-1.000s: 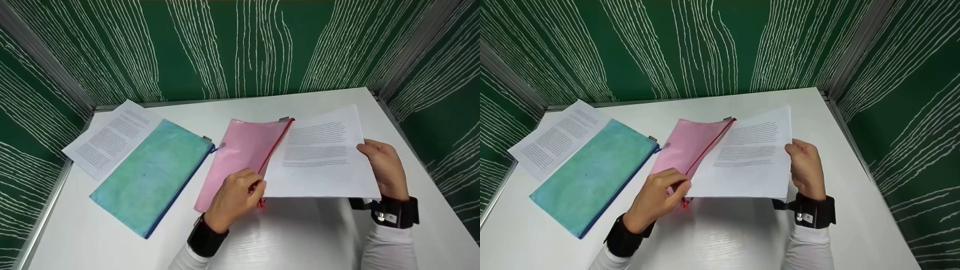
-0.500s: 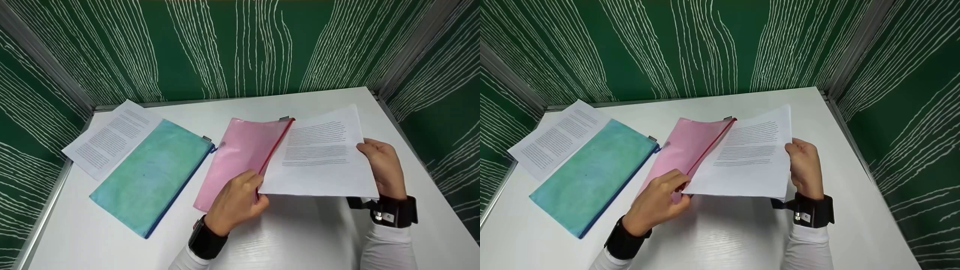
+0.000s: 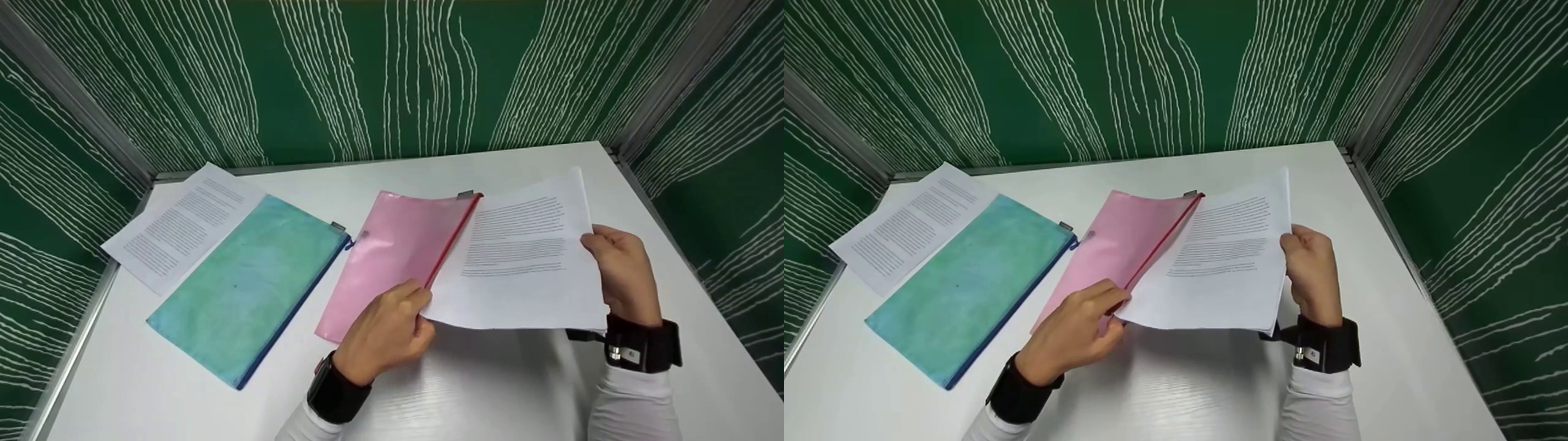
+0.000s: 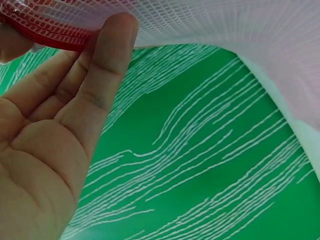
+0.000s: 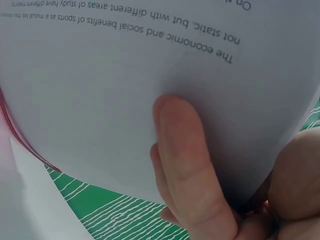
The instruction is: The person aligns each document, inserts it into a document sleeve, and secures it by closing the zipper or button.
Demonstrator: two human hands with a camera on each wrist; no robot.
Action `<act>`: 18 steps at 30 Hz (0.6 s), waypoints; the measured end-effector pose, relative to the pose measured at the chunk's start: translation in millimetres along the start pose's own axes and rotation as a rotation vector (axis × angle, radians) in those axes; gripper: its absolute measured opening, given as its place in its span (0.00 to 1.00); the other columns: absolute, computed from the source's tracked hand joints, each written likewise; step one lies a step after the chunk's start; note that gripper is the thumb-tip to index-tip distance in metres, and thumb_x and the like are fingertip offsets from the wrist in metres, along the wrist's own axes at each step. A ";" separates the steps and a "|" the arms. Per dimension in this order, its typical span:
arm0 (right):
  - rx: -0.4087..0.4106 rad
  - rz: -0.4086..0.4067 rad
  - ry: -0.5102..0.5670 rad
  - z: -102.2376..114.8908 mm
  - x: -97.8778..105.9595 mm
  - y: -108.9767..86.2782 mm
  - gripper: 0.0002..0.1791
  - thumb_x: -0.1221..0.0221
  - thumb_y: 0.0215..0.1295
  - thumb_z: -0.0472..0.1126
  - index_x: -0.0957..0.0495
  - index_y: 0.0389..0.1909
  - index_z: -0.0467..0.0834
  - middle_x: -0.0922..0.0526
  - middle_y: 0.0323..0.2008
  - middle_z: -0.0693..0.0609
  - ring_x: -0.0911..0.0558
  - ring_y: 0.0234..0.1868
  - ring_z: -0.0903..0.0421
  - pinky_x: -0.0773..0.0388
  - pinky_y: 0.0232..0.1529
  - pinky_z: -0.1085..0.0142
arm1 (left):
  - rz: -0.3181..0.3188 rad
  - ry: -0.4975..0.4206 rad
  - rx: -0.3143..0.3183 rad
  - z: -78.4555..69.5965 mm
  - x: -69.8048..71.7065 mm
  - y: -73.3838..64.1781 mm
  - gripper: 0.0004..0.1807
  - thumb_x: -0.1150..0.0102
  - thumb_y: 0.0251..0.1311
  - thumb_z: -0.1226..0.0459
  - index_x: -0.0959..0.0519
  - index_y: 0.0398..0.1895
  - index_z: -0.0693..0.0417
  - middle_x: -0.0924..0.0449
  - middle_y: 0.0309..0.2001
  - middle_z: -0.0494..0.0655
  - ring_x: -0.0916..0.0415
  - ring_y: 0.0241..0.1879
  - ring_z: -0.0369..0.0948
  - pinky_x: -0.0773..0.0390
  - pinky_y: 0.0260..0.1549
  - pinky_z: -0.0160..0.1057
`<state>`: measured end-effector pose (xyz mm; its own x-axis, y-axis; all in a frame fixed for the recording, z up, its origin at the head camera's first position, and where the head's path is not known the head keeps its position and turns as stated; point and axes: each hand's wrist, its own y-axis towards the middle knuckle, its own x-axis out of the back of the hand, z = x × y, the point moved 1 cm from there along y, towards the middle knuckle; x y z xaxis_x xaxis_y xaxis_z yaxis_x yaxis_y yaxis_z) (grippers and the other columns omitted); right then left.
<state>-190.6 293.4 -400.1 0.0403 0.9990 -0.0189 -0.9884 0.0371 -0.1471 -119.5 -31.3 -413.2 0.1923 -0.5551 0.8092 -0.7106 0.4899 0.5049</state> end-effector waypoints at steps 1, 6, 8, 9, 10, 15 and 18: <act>0.000 -0.002 -0.005 -0.5 -0.2 0.0 0.25 0.56 0.69 0.41 0.41 0.61 0.28 0.16 0.36 0.53 0.16 0.30 0.55 0.20 0.23 0.59 | 0.003 -0.008 0.005 0.4 -0.7 -0.3 0.08 0.54 0.39 0.70 0.41 0.14 0.51 0.43 0.20 0.40 0.46 0.20 0.34 0.45 0.19 0.26; -0.004 -0.023 -0.045 -0.7 -0.7 -0.2 0.24 0.57 0.69 0.42 0.39 0.60 0.30 0.16 0.36 0.55 0.16 0.29 0.56 0.21 0.23 0.60 | -0.010 -0.040 0.037 2.6 -3.1 0.4 0.12 0.57 0.52 0.69 0.38 0.13 0.50 0.42 0.19 0.39 0.45 0.19 0.33 0.44 0.18 0.25; 0.015 -0.011 -0.027 -0.7 -1.2 -0.6 0.25 0.57 0.69 0.41 0.40 0.61 0.28 0.16 0.36 0.53 0.16 0.30 0.55 0.21 0.23 0.60 | -0.026 -0.036 0.042 3.6 -3.6 0.8 0.13 0.54 0.54 0.69 0.36 0.13 0.50 0.40 0.18 0.39 0.43 0.19 0.32 0.42 0.18 0.24; 0.024 -0.009 -0.028 -0.5 -1.8 -0.9 0.25 0.57 0.69 0.41 0.40 0.61 0.28 0.16 0.36 0.53 0.16 0.30 0.55 0.21 0.23 0.60 | -0.031 -0.035 0.047 3.8 -3.9 0.8 0.13 0.52 0.54 0.69 0.34 0.14 0.50 0.39 0.18 0.39 0.41 0.19 0.31 0.40 0.18 0.23; 0.032 -0.007 -0.030 -0.2 -2.4 -1.4 0.25 0.57 0.69 0.41 0.40 0.60 0.27 0.16 0.36 0.53 0.16 0.30 0.55 0.21 0.23 0.60 | -0.031 -0.036 0.056 3.9 -3.9 0.9 0.12 0.50 0.52 0.70 0.32 0.14 0.51 0.38 0.18 0.39 0.40 0.19 0.31 0.39 0.19 0.23; 0.065 -0.019 -0.050 1.7 -5.3 -3.5 0.23 0.57 0.69 0.40 0.37 0.59 0.28 0.16 0.37 0.52 0.16 0.29 0.54 0.21 0.22 0.61 | 0.021 -0.089 0.141 1.0 -3.5 1.3 0.04 0.42 0.45 0.71 0.24 0.20 0.55 0.33 0.20 0.40 0.37 0.21 0.32 0.36 0.20 0.23; 0.098 0.003 -0.004 1.9 -7.4 -4.7 0.24 0.57 0.69 0.39 0.38 0.60 0.27 0.17 0.39 0.50 0.16 0.31 0.54 0.20 0.23 0.61 | 0.039 -0.089 0.181 -1.0 -3.6 1.8 0.03 0.41 0.44 0.72 0.22 0.23 0.56 0.31 0.20 0.41 0.36 0.21 0.33 0.35 0.21 0.24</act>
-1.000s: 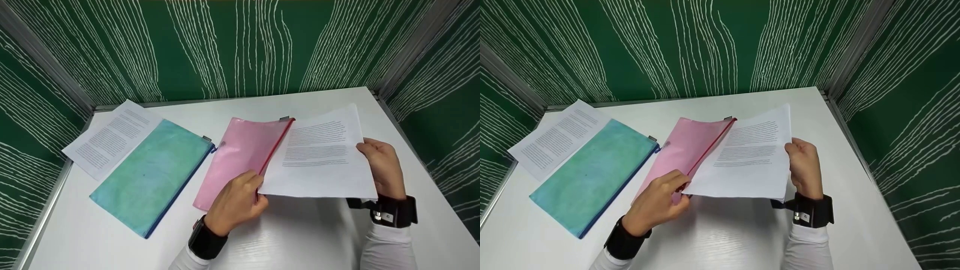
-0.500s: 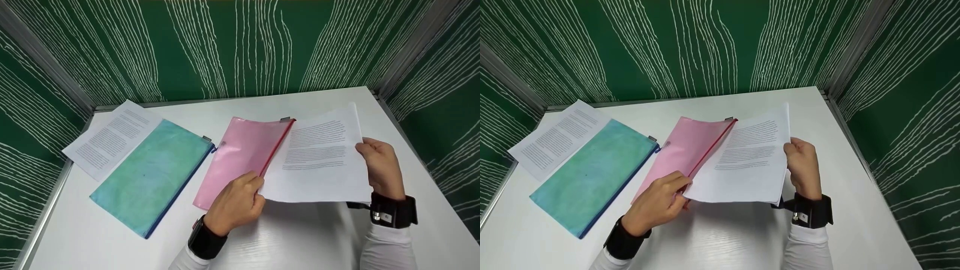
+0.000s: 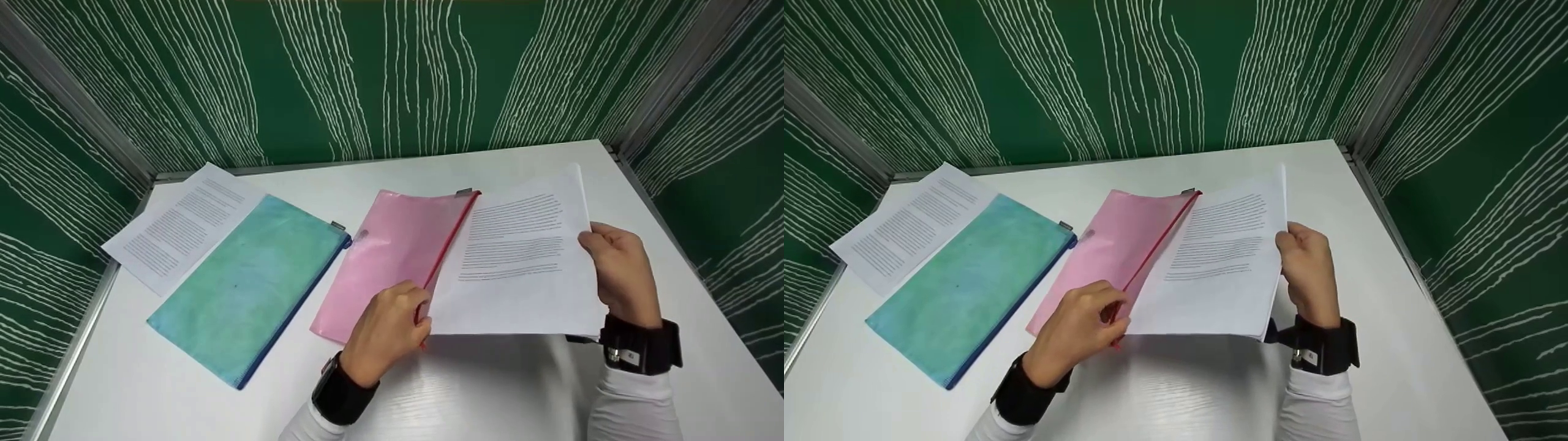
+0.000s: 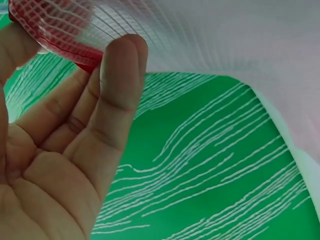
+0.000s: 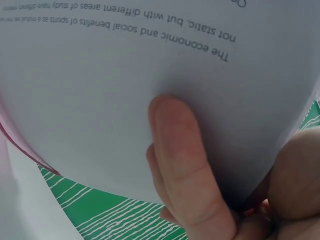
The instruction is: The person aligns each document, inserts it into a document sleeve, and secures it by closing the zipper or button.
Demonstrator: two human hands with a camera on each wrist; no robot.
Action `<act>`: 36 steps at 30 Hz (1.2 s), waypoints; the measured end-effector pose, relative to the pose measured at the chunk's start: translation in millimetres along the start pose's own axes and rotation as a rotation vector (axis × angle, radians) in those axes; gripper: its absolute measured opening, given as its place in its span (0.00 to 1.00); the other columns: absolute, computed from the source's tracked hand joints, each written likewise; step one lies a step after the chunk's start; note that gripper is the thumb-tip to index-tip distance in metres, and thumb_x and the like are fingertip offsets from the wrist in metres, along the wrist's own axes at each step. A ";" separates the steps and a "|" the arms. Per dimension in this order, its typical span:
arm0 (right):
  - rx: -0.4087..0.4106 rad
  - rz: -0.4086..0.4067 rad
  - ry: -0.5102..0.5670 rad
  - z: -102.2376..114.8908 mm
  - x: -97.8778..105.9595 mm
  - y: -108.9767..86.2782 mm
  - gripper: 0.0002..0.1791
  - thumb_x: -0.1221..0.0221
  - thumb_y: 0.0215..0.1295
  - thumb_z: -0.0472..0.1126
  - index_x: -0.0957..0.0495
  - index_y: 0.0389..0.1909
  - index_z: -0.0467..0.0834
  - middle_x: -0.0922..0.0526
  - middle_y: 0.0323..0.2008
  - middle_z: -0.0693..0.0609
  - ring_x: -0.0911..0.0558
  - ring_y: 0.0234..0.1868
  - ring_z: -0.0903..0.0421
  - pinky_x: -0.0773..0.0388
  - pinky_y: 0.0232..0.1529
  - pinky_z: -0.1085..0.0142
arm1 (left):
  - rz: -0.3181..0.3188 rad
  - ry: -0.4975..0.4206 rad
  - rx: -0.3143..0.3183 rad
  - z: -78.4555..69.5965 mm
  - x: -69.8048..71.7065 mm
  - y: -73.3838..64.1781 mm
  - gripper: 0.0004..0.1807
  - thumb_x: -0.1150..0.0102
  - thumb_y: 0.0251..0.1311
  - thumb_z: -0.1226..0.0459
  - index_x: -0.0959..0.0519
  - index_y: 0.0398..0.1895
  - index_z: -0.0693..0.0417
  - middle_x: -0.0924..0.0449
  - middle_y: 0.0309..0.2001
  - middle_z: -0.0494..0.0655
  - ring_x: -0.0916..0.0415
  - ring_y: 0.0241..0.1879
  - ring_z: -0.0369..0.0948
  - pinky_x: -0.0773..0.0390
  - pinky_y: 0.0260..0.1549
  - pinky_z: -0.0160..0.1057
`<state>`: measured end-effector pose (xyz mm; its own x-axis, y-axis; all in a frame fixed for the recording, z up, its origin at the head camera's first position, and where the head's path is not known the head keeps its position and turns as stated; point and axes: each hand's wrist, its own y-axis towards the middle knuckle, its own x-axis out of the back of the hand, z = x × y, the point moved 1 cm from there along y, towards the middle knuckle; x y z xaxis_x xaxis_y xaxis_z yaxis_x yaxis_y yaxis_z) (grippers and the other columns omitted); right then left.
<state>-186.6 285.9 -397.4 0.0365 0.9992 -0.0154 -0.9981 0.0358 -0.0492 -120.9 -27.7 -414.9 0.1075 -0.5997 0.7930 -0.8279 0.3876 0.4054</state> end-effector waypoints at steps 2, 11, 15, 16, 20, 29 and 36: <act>0.029 0.019 0.036 0.3 -2.1 -0.6 0.25 0.56 0.69 0.38 0.40 0.60 0.25 0.18 0.41 0.49 0.16 0.32 0.55 0.20 0.24 0.63 | -0.011 0.025 0.001 -0.5 -1.0 0.2 0.03 0.41 0.44 0.72 0.22 0.23 0.56 0.32 0.20 0.41 0.36 0.21 0.33 0.34 0.21 0.25; 0.061 0.054 0.049 3.5 -8.8 -0.4 0.28 0.54 0.69 0.39 0.43 0.61 0.23 0.19 0.43 0.49 0.16 0.34 0.57 0.20 0.26 0.67 | -0.117 0.126 -0.069 -1.2 -5.4 2.7 0.04 0.45 0.54 0.72 0.23 0.25 0.56 0.34 0.20 0.42 0.37 0.20 0.33 0.31 0.22 0.27; 0.050 0.037 0.033 4.8 -8.6 -0.6 0.27 0.54 0.69 0.39 0.43 0.61 0.23 0.18 0.41 0.50 0.16 0.29 0.58 0.23 0.20 0.70 | -0.134 0.147 -0.070 -3.2 -6.5 4.0 0.05 0.44 0.54 0.72 0.24 0.34 0.59 0.31 0.22 0.43 0.35 0.21 0.34 0.28 0.22 0.28; 0.050 0.030 0.024 5.1 -8.9 -0.7 0.27 0.54 0.69 0.38 0.43 0.61 0.23 0.18 0.41 0.50 0.18 0.24 0.60 0.25 0.17 0.72 | -0.135 0.149 -0.064 -3.6 -7.1 4.5 0.06 0.44 0.54 0.73 0.24 0.35 0.60 0.31 0.22 0.44 0.34 0.21 0.35 0.27 0.22 0.29; 0.061 0.045 -0.024 4.6 -13.2 -0.1 0.25 0.52 0.68 0.38 0.39 0.59 0.25 0.18 0.42 0.48 0.20 0.23 0.61 0.31 0.14 0.73 | -0.111 0.114 0.016 -3.2 -11.2 6.9 0.03 0.45 0.51 0.73 0.25 0.23 0.59 0.32 0.19 0.44 0.33 0.20 0.35 0.28 0.20 0.31; 0.081 0.241 -0.029 -4.1 -16.5 4.0 0.24 0.54 0.69 0.36 0.40 0.59 0.24 0.21 0.49 0.39 0.17 0.38 0.54 0.20 0.30 0.66 | -0.090 0.126 0.164 -3.3 -31.7 17.2 0.16 0.47 0.48 0.71 0.33 0.06 0.53 0.38 0.12 0.41 0.36 0.14 0.34 0.35 0.13 0.32; 0.040 0.292 -0.003 -7.9 -14.0 6.9 0.25 0.53 0.69 0.37 0.42 0.61 0.25 0.21 0.49 0.39 0.17 0.39 0.54 0.20 0.32 0.64 | -0.194 0.298 0.026 -4.4 -43.4 19.2 0.15 0.46 0.51 0.72 0.24 0.08 0.57 0.35 0.14 0.42 0.36 0.13 0.33 0.31 0.14 0.30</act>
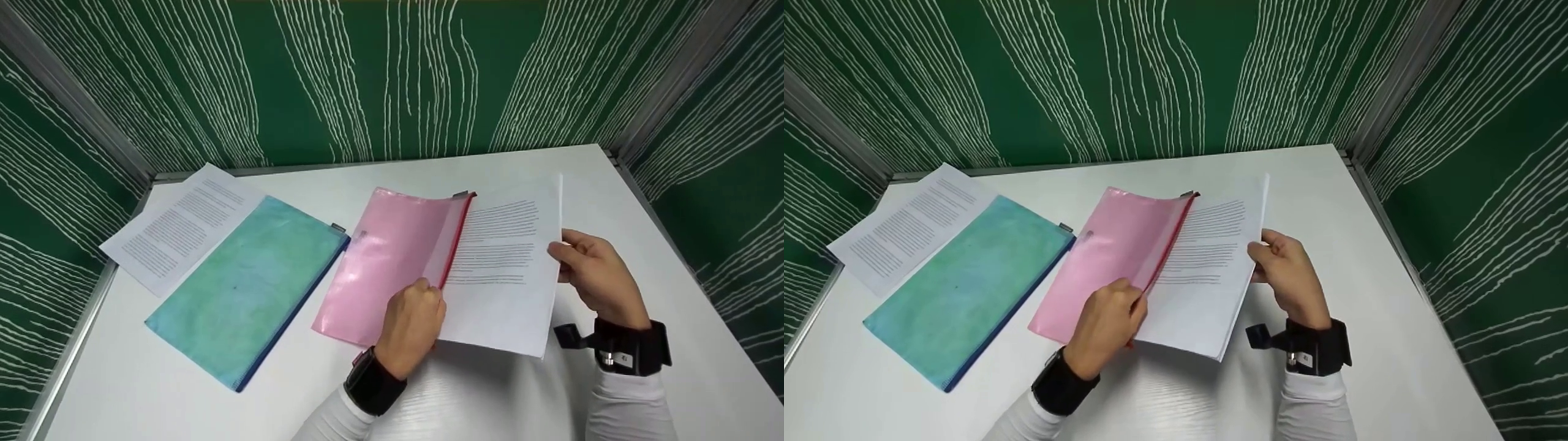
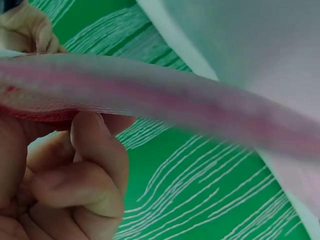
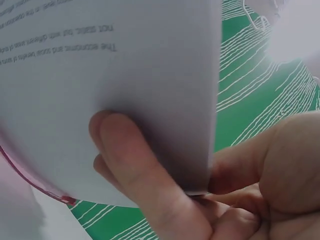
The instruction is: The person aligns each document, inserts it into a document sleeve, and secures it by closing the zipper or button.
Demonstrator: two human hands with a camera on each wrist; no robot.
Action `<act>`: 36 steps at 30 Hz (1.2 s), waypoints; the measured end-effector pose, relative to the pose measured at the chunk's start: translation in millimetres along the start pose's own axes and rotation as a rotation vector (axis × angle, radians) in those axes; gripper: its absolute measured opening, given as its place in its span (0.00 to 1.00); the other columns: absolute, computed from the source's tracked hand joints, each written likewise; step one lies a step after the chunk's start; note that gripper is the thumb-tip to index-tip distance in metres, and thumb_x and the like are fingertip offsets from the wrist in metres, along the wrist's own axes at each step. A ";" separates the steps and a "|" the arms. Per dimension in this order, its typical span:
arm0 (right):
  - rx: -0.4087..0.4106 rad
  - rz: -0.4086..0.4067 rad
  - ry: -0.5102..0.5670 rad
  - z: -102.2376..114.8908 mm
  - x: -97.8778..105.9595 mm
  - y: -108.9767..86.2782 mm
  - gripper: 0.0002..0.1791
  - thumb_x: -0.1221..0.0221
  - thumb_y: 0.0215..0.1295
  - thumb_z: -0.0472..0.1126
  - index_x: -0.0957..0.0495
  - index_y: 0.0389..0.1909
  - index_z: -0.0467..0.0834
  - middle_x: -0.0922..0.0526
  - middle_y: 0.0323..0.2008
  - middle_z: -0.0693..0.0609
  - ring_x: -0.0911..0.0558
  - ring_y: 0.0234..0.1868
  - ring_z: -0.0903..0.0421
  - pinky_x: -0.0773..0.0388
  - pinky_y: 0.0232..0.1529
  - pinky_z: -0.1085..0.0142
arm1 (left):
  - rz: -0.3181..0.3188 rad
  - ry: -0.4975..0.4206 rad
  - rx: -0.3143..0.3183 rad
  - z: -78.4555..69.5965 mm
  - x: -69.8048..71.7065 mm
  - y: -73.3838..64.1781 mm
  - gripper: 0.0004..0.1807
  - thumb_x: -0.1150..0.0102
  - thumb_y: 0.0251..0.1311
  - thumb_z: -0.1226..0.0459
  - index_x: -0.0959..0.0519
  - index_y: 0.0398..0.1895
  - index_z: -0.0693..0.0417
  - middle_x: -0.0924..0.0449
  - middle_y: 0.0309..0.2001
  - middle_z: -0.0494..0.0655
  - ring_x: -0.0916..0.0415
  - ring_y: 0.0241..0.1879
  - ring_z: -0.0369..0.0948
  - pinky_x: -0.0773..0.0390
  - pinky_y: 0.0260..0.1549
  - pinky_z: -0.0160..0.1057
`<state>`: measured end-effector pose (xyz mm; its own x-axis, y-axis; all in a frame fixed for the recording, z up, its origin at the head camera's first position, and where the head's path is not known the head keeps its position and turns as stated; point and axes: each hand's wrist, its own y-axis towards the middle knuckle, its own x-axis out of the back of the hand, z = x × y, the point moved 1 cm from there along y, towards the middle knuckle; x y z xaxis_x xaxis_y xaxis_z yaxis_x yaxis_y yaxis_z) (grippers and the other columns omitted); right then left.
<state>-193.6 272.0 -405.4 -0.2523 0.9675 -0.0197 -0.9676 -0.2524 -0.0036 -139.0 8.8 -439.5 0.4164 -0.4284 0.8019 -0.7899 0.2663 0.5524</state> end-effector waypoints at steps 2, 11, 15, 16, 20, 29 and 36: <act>-0.008 0.007 0.009 -1.1 0.6 0.6 0.26 0.52 0.69 0.37 0.43 0.62 0.25 0.21 0.49 0.40 0.17 0.39 0.54 0.20 0.32 0.65 | -0.036 0.044 -0.043 -0.8 -0.3 -0.6 0.13 0.44 0.50 0.73 0.23 0.11 0.59 0.35 0.14 0.42 0.35 0.14 0.33 0.30 0.14 0.29; -0.024 0.031 0.012 -5.7 -1.6 2.8 0.27 0.53 0.69 0.37 0.45 0.62 0.25 0.21 0.49 0.40 0.17 0.39 0.53 0.20 0.34 0.64 | -0.043 0.147 -0.203 -6.0 4.8 -0.8 0.09 0.41 0.49 0.73 0.22 0.15 0.58 0.35 0.15 0.41 0.37 0.15 0.30 0.31 0.14 0.25; -0.027 0.056 -0.006 -7.7 -4.3 4.5 0.28 0.53 0.70 0.38 0.47 0.64 0.26 0.24 0.52 0.37 0.17 0.41 0.52 0.20 0.35 0.63 | -0.040 0.080 -0.191 -7.4 6.3 -0.7 0.11 0.42 0.51 0.72 0.23 0.14 0.57 0.36 0.15 0.41 0.39 0.15 0.30 0.32 0.15 0.25; -0.031 0.063 -0.008 -8.3 -5.0 5.2 0.28 0.53 0.70 0.38 0.47 0.64 0.26 0.25 0.53 0.37 0.17 0.42 0.51 0.20 0.35 0.63 | -0.043 0.064 -0.190 -7.8 6.6 -0.8 0.11 0.42 0.52 0.72 0.23 0.14 0.57 0.36 0.16 0.41 0.39 0.15 0.30 0.32 0.15 0.25; -0.046 0.096 -0.006 -11.3 -8.2 8.3 0.28 0.55 0.71 0.37 0.49 0.65 0.27 0.28 0.56 0.34 0.18 0.44 0.51 0.20 0.37 0.62 | -0.064 0.031 -0.195 -9.4 7.9 -0.6 0.11 0.42 0.52 0.71 0.22 0.14 0.57 0.34 0.16 0.41 0.38 0.16 0.31 0.31 0.16 0.25; -0.081 0.117 0.045 -17.6 -14.0 13.1 0.25 0.57 0.70 0.33 0.48 0.64 0.28 0.26 0.53 0.34 0.18 0.41 0.53 0.20 0.37 0.63 | -0.080 0.022 -0.224 -12.6 10.4 0.0 0.10 0.44 0.55 0.70 0.21 0.17 0.58 0.31 0.17 0.41 0.35 0.17 0.32 0.29 0.18 0.26; -0.044 0.158 0.102 -19.4 -14.9 15.5 0.25 0.58 0.70 0.31 0.50 0.64 0.24 0.23 0.50 0.35 0.18 0.40 0.53 0.20 0.37 0.64 | -0.035 -0.054 -0.156 -16.6 13.4 1.3 0.08 0.41 0.56 0.67 0.20 0.21 0.59 0.31 0.18 0.42 0.34 0.17 0.31 0.29 0.19 0.25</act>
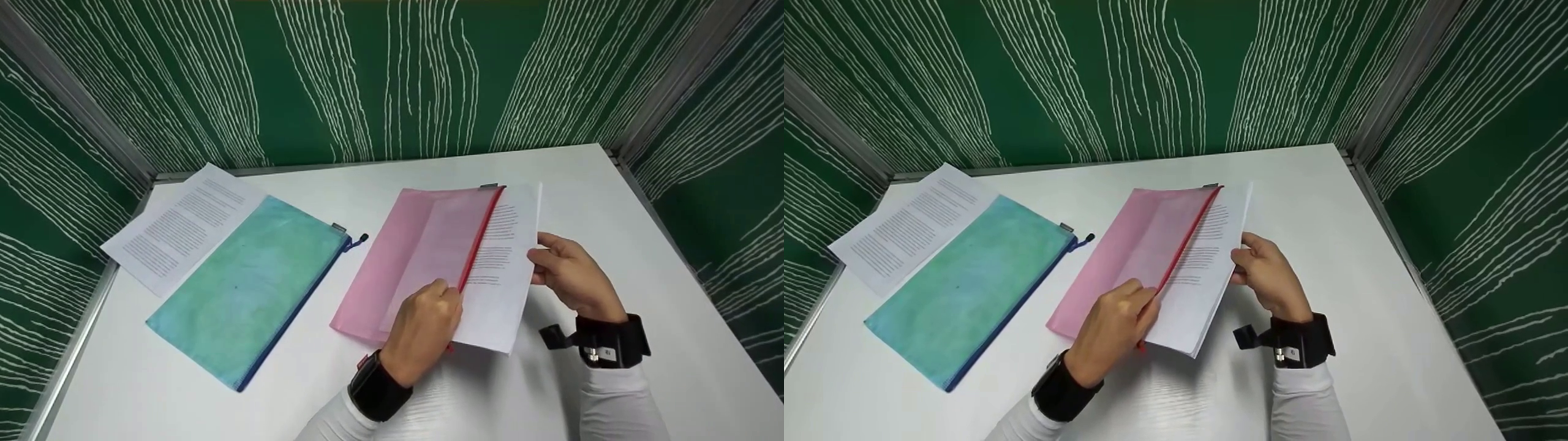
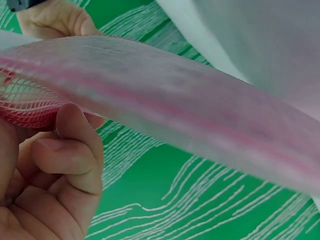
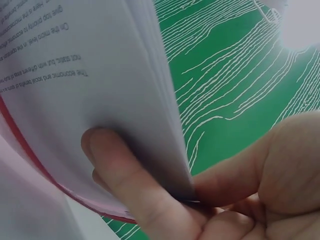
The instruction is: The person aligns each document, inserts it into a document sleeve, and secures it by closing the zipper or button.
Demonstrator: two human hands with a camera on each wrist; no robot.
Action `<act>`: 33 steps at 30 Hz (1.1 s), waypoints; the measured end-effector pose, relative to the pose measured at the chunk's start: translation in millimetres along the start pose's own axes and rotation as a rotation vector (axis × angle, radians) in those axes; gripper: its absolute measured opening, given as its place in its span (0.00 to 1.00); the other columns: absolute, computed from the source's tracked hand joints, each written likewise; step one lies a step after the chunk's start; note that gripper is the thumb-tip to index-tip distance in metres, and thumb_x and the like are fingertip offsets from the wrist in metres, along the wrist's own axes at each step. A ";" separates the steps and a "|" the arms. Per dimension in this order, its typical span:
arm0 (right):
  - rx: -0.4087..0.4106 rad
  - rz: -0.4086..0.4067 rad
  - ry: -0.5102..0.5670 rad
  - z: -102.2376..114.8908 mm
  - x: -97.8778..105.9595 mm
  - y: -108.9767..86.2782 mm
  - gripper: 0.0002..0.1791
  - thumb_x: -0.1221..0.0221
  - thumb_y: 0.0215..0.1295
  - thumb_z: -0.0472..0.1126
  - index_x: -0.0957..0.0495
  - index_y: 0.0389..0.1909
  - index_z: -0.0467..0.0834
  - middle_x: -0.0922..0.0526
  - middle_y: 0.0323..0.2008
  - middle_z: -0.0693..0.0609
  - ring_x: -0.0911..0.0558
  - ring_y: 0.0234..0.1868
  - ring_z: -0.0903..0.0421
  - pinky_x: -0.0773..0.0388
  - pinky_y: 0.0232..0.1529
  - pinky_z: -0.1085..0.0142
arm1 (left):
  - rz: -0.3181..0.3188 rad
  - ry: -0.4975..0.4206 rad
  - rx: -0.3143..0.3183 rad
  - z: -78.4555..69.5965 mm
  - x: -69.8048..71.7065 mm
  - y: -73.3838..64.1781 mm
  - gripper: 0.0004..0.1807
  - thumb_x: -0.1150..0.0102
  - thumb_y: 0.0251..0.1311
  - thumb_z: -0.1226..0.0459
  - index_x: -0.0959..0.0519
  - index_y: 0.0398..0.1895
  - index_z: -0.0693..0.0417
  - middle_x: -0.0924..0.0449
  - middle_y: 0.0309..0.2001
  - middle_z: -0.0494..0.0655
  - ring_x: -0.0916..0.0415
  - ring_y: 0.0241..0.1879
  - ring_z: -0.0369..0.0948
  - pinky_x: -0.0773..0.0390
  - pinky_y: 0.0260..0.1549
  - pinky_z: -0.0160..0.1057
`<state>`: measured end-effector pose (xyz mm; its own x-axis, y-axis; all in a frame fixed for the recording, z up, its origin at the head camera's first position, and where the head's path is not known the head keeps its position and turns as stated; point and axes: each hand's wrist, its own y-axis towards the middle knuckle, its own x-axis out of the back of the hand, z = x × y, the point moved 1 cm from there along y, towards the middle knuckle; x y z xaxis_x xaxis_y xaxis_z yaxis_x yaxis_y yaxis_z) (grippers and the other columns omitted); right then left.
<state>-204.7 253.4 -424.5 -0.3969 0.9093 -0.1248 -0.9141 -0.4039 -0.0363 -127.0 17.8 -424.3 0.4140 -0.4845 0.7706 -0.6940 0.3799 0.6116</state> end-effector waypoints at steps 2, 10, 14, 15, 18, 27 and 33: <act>0.001 -0.003 -0.003 0.5 -0.3 0.2 0.25 0.58 0.70 0.31 0.50 0.64 0.24 0.23 0.50 0.35 0.18 0.41 0.53 0.20 0.37 0.64 | 0.042 -0.059 0.068 -1.4 0.4 1.9 0.09 0.40 0.56 0.63 0.20 0.23 0.59 0.30 0.18 0.42 0.33 0.17 0.31 0.29 0.19 0.25; -0.040 -0.044 -0.044 0.6 -2.4 -1.1 0.24 0.58 0.70 0.32 0.47 0.64 0.28 0.24 0.51 0.35 0.18 0.42 0.53 0.21 0.38 0.63 | 0.023 0.036 0.114 -3.7 -5.0 5.5 0.11 0.42 0.56 0.67 0.21 0.17 0.57 0.34 0.14 0.41 0.36 0.14 0.31 0.31 0.13 0.28; -0.042 -0.034 -0.043 0.7 -2.9 -0.7 0.24 0.58 0.70 0.33 0.47 0.64 0.28 0.25 0.52 0.35 0.18 0.42 0.53 0.21 0.38 0.63 | -0.028 0.056 0.073 -4.2 -5.5 6.2 0.14 0.44 0.56 0.70 0.23 0.13 0.55 0.37 0.12 0.40 0.40 0.13 0.29 0.34 0.11 0.27; -0.044 -0.035 -0.043 0.5 -3.2 -0.5 0.24 0.58 0.70 0.33 0.47 0.64 0.28 0.25 0.52 0.35 0.18 0.42 0.53 0.21 0.38 0.63 | -0.031 0.047 0.069 -4.4 -5.6 6.2 0.14 0.44 0.56 0.69 0.24 0.13 0.56 0.37 0.12 0.40 0.41 0.13 0.29 0.34 0.11 0.27; -0.045 -0.033 -0.035 -0.3 -4.1 0.4 0.24 0.58 0.70 0.32 0.47 0.64 0.28 0.25 0.52 0.35 0.18 0.41 0.53 0.21 0.38 0.63 | -0.037 0.033 0.047 -5.6 -6.0 6.1 0.14 0.45 0.57 0.69 0.24 0.13 0.56 0.37 0.13 0.40 0.42 0.13 0.29 0.34 0.11 0.26; -0.024 0.033 0.017 -1.9 -9.5 3.8 0.24 0.59 0.70 0.30 0.50 0.63 0.25 0.24 0.50 0.36 0.18 0.41 0.53 0.21 0.39 0.63 | -0.056 0.012 -0.007 -7.9 -2.0 6.9 0.15 0.45 0.59 0.69 0.27 0.14 0.54 0.38 0.13 0.40 0.44 0.14 0.29 0.37 0.12 0.24; -0.023 0.028 0.029 -3.9 -12.1 6.1 0.24 0.59 0.70 0.30 0.49 0.63 0.25 0.25 0.50 0.35 0.19 0.42 0.53 0.20 0.39 0.63 | -0.057 0.004 -0.016 -8.4 -1.7 6.7 0.15 0.46 0.58 0.69 0.27 0.14 0.54 0.37 0.14 0.40 0.42 0.14 0.29 0.36 0.13 0.24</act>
<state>-205.1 239.5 -427.1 -0.4197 0.8944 -0.1544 -0.9003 -0.4319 -0.0548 -127.4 27.8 -420.0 0.4552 -0.5027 0.7349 -0.6593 0.3644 0.6577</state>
